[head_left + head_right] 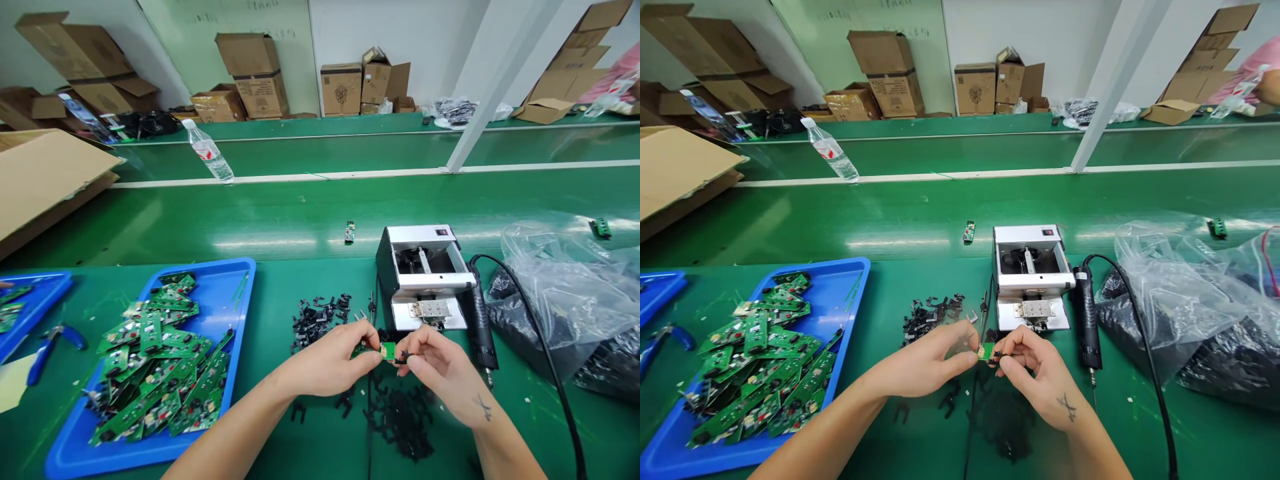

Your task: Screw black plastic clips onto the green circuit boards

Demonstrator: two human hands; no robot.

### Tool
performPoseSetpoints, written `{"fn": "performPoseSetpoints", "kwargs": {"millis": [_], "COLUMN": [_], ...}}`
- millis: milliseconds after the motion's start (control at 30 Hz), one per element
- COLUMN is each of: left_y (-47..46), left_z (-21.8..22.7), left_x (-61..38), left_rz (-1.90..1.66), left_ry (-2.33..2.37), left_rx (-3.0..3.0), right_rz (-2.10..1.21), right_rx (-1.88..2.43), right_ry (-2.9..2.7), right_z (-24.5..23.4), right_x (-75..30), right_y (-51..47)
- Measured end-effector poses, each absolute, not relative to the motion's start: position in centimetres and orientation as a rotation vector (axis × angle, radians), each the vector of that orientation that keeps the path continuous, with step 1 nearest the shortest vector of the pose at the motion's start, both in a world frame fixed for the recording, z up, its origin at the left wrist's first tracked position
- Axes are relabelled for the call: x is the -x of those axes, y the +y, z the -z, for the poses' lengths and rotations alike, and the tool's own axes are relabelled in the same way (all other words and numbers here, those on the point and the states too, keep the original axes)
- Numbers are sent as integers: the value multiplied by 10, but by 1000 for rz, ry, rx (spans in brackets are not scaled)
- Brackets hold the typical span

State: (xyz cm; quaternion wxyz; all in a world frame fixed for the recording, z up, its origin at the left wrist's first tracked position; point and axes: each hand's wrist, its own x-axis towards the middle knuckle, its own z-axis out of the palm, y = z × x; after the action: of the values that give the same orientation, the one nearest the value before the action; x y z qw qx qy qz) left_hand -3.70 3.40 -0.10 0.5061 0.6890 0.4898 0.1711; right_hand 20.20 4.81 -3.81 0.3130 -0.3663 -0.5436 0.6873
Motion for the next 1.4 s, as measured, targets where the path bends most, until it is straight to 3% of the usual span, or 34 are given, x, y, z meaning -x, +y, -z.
{"fn": "performPoseSetpoints", "kwargs": {"millis": [367,533,900,1067,1267,1400], "left_y": [35,36,31,30,35,35], "left_z": [7,-1,6,1,-10,-7], "left_x": [30,34,35,35,46,45], "left_rz": [-582,-529,-1098,-1015,-533,-510], "left_ry": [1136,1244,1224,1246,1025,1043], "left_rx": [-1429,-1617,-1716,-1646,-1401,-1462], "right_rz": [-1831,-1702,-1794,-1755,-1744,-1759], "right_rx": [776,763,784,759,798,783], "right_ry": [-1403,-1424,-1323,-1266,-1297,-1390], "right_z": [41,48,50,51,51,51], "right_x": [-196,-200,-203,-208,-209,-209], "right_y": [43,46,49,50,49,52]}}
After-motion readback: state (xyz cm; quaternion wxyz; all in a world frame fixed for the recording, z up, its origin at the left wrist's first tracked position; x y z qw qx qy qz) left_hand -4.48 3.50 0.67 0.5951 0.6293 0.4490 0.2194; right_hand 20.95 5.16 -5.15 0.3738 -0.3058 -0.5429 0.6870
